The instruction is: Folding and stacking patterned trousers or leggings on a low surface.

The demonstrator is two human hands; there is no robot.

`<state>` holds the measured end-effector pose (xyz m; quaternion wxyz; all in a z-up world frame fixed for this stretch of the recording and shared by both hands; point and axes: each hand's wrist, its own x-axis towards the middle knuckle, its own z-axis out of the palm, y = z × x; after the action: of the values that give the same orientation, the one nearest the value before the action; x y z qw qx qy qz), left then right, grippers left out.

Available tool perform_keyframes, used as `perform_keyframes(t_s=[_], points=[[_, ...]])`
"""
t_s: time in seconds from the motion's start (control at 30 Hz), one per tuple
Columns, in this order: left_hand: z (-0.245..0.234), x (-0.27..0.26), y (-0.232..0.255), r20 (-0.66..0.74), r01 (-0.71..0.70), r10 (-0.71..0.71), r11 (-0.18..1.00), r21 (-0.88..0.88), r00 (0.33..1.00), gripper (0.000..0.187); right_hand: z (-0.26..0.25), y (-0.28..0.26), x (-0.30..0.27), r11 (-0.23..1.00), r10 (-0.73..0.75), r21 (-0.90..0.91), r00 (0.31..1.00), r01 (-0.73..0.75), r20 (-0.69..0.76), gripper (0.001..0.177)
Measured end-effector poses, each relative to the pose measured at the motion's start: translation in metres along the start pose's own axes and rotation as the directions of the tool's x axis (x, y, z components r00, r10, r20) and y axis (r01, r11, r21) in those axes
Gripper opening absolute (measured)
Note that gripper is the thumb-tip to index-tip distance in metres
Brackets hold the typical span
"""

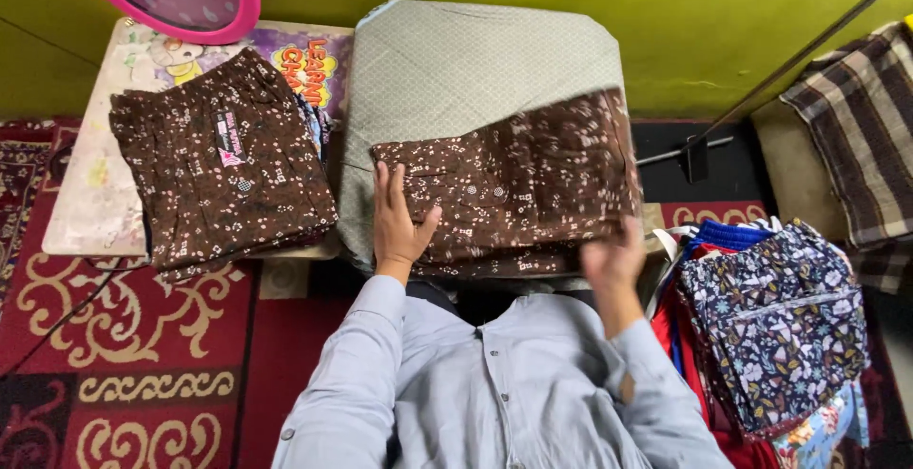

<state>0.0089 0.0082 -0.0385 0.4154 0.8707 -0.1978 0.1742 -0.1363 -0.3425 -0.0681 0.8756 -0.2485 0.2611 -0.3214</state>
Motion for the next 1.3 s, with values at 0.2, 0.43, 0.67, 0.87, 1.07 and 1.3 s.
perform_keyframes(t_s=[0.2, 0.43, 0.67, 0.87, 1.07, 1.3], points=[[-0.016, 0.010, 0.032, 0.398, -0.004, -0.130, 0.948, 0.320, 0.908, 0.103, 0.007, -0.072, -0.018, 0.788, -0.312, -0.517, 0.941, 0.334, 0.132, 0.063], [-0.018, 0.016, 0.036, 0.513, -0.079, -0.199, 0.879, 0.470, 0.835, 0.106, 0.083, 0.082, -0.067, -0.148, 0.092, -0.528, 0.543, 0.836, 0.834, 0.082], [-0.021, 0.015, 0.035, 0.503, -0.066, -0.177, 0.901, 0.428, 0.846, 0.104, 0.068, 0.062, -0.056, -0.563, 0.427, -0.325, 0.604, 0.760, 0.673, 0.101], [-0.019, 0.022, 0.037, 0.515, -0.025, -0.214, 0.908, 0.418, 0.830, 0.105, 0.033, 0.008, -0.008, -0.658, 0.117, -0.615, 0.866, 0.435, 0.487, 0.095], [-0.020, 0.021, 0.039, 0.509, -0.015, -0.222, 0.907, 0.420, 0.832, 0.104, 0.101, 0.081, -0.036, -0.604, 0.381, -0.426, 0.713, 0.674, 0.589, 0.107], [-0.020, 0.021, 0.036, 0.496, -0.010, -0.202, 0.920, 0.392, 0.845, 0.101, 0.107, 0.069, 0.022, -0.649, 0.318, -0.322, 0.631, 0.689, 0.708, 0.092]])
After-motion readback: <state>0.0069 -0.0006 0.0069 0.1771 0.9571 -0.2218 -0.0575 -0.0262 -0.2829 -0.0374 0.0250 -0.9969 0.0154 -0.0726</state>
